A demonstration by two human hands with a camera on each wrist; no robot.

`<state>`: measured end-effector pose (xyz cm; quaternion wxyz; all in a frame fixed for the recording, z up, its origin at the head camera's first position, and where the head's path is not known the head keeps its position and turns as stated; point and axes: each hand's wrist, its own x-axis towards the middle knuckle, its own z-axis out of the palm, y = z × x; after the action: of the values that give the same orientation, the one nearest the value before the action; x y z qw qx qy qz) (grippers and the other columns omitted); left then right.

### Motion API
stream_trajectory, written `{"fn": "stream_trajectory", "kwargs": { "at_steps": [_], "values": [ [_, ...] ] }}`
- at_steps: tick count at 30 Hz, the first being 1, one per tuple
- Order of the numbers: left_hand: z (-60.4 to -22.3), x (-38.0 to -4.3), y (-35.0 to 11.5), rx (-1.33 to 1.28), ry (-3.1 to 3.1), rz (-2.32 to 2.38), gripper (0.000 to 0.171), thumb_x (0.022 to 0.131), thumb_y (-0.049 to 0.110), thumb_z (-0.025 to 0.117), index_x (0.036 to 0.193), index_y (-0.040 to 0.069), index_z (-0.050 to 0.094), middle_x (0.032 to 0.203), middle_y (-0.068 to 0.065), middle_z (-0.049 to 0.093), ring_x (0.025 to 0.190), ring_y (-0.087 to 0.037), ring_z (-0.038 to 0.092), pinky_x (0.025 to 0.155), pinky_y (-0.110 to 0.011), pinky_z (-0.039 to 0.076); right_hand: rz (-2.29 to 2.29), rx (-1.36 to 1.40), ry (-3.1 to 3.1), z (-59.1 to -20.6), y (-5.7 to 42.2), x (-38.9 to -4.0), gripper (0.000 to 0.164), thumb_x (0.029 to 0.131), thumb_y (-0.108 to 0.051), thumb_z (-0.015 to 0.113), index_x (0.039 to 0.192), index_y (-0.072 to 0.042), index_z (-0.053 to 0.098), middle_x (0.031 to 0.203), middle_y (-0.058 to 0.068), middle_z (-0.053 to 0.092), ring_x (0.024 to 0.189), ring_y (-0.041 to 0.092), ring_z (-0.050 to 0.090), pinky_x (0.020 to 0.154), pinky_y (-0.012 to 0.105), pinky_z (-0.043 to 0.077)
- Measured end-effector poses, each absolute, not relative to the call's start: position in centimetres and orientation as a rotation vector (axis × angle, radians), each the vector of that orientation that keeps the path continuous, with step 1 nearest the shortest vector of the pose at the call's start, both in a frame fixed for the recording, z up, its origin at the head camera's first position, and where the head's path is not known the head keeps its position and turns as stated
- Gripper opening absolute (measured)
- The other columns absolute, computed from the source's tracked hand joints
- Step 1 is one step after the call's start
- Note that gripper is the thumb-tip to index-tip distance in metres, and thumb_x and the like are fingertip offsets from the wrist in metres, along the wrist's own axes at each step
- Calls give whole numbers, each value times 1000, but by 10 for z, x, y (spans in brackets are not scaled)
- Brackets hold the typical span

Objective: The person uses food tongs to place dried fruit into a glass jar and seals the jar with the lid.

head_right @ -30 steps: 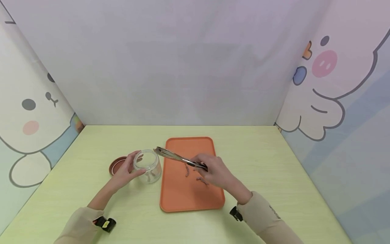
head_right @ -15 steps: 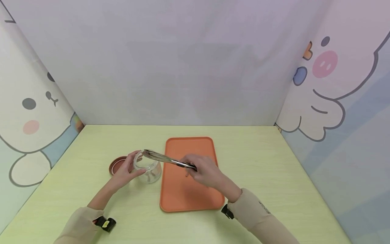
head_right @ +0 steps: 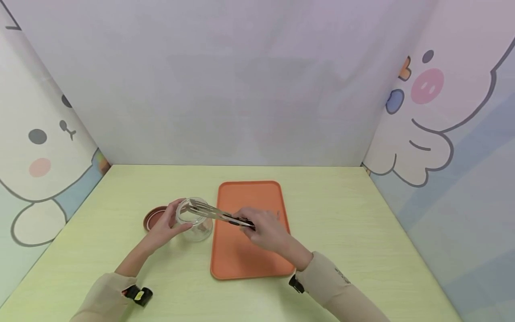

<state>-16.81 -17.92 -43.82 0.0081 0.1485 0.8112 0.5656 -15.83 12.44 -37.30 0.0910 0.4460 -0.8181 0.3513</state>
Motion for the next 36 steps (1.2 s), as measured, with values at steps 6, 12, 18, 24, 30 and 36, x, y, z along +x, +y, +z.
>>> {"fn": "stream_trajectory", "kwargs": {
  "at_steps": [6,12,18,24,30,36],
  "values": [
    [-438,-168,-179,450,2558,1738,73,79,20,68,135,9,22,133,-18,32,123,-31,28,95,-51,29,1049,1263,-2427,-367,137,-161,32,77,3,64,107,-8,56,87,-4,60,51,1,45,44,17,39],
    [-418,-159,-173,454,2540,1753,71,80,11,66,134,0,21,132,-25,30,122,-37,26,94,-54,28,940,1118,-2437,-357,156,-164,35,75,0,68,107,-9,57,89,-3,59,51,4,40,40,19,33],
    [-408,-154,-171,430,2537,1750,71,79,8,66,133,-2,21,132,-26,30,122,-38,26,95,-54,27,927,921,-2563,-356,177,-162,37,77,-6,67,112,-10,55,88,-2,58,51,2,43,41,21,35],
    [-425,-162,-176,438,2540,1754,72,79,14,67,135,3,22,133,-23,31,122,-35,27,95,-53,28,985,807,-2669,-367,192,-157,36,77,-5,67,110,-9,56,84,0,59,45,3,42,38,21,36],
    [-438,-168,-180,447,2549,1752,74,78,23,69,135,11,24,133,-17,32,123,-30,28,95,-51,29,1028,702,-2787,-389,198,-150,33,75,-5,68,106,-8,57,84,1,59,50,5,47,42,22,40],
    [-438,-168,-180,453,2564,1730,75,78,25,68,135,11,22,134,-16,32,123,-31,27,95,-52,30,1028,670,-2821,-407,200,-143,32,74,-3,69,104,-8,58,84,1,58,54,6,46,43,22,38]
  ]
}}
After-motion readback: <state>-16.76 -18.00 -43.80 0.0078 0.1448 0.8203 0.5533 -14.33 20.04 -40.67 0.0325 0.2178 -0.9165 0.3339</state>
